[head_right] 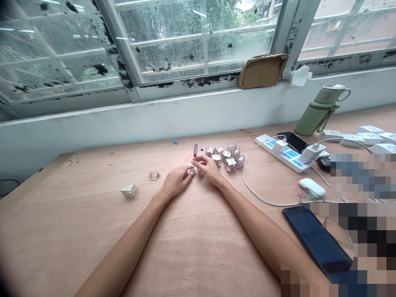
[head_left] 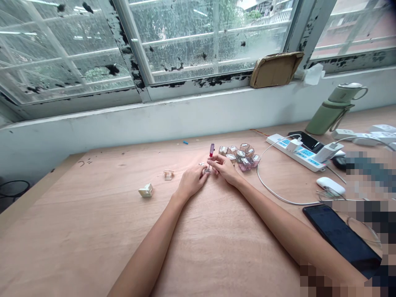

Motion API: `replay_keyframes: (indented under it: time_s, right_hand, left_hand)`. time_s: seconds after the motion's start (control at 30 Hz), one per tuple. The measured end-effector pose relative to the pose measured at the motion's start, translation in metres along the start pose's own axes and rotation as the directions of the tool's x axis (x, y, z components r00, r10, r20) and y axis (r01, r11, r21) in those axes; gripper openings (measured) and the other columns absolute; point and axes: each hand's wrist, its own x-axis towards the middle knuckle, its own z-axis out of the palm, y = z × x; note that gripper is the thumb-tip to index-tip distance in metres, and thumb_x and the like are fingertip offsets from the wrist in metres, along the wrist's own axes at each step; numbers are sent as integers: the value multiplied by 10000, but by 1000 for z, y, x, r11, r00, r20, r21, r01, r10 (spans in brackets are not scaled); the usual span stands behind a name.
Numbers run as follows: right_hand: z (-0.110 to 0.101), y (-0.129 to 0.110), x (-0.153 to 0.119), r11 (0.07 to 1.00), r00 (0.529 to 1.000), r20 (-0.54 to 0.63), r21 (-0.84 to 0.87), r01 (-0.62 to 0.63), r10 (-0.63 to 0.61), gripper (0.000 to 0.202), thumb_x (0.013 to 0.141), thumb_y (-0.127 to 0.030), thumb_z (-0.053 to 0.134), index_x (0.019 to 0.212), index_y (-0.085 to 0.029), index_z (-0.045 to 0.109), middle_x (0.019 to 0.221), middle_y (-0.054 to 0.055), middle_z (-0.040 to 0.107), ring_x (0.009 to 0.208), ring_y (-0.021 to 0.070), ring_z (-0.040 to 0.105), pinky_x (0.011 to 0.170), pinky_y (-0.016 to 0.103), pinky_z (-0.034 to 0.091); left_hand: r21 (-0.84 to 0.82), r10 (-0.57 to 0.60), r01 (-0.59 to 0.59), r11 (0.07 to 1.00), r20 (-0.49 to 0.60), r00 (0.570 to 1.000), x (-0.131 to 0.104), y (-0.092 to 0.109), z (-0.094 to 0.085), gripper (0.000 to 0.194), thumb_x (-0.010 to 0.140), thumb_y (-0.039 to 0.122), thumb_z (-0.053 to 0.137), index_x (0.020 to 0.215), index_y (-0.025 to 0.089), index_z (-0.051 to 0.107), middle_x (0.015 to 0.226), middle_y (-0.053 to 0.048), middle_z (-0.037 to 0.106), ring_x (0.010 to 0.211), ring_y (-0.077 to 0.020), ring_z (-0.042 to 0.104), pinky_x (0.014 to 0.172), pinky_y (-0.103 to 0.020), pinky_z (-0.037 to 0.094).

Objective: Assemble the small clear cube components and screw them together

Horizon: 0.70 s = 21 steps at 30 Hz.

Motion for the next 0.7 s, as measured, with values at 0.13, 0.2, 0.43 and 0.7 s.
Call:
replay_keyframes:
  time_s: [0.13, 0.2, 0.43, 0.7]
  right_hand:
    - [1, -2, -1, 1000, 1000, -9, -2, -12, 12, 457, 734, -592, 797, 864, -202, 598, 726, -30, 593, 501, 86, 470, 475, 248, 387]
    - [1, -3, -1, 1000, 1000, -8, -7, -18, 18, 479, 725, -621, 790, 843, -205, 582, 669, -42, 566, 494, 91, 459, 474, 250, 382]
    - [2, -5, -1, 1000, 1000, -4, -11, -16, 16, 492, 716, -637, 792, 826, -212, 571, 629, -48, 544, 486, 96, 447, 472, 251, 369]
    - [2, -3, -1, 1000, 1000, -2, 0, -19, 19, 503, 717, -650, 781, 834, -214, 559, 616, -56, 543, 468, 92, 444, 465, 252, 357]
  left_hand:
    - [3, 9, -9, 1000, -3, 1000, 0, -1, 1, 260, 1019, 319, 470, 1184, 237, 653, 947, -43, 702, 841, -205, 634, 734, -303, 433]
    - [2, 13, -13, 1000, -6, 1000, 0, -1, 1, 257, 1020, 320, 471, 1182, 241, 654, 943, -40, 700, 842, -205, 634, 733, -303, 431]
    - [-10, 10, -10, 1000, -5, 1000, 0, -1, 0, 253, 1018, 315, 472, 1175, 244, 657, 953, -45, 701, 852, -206, 637, 750, -298, 440]
    - [0, 7, -7, 1000, -6, 1000, 0, -2, 2, 253, 1012, 317, 484, 1185, 241, 652, 952, -45, 702, 851, -208, 638, 751, -298, 441]
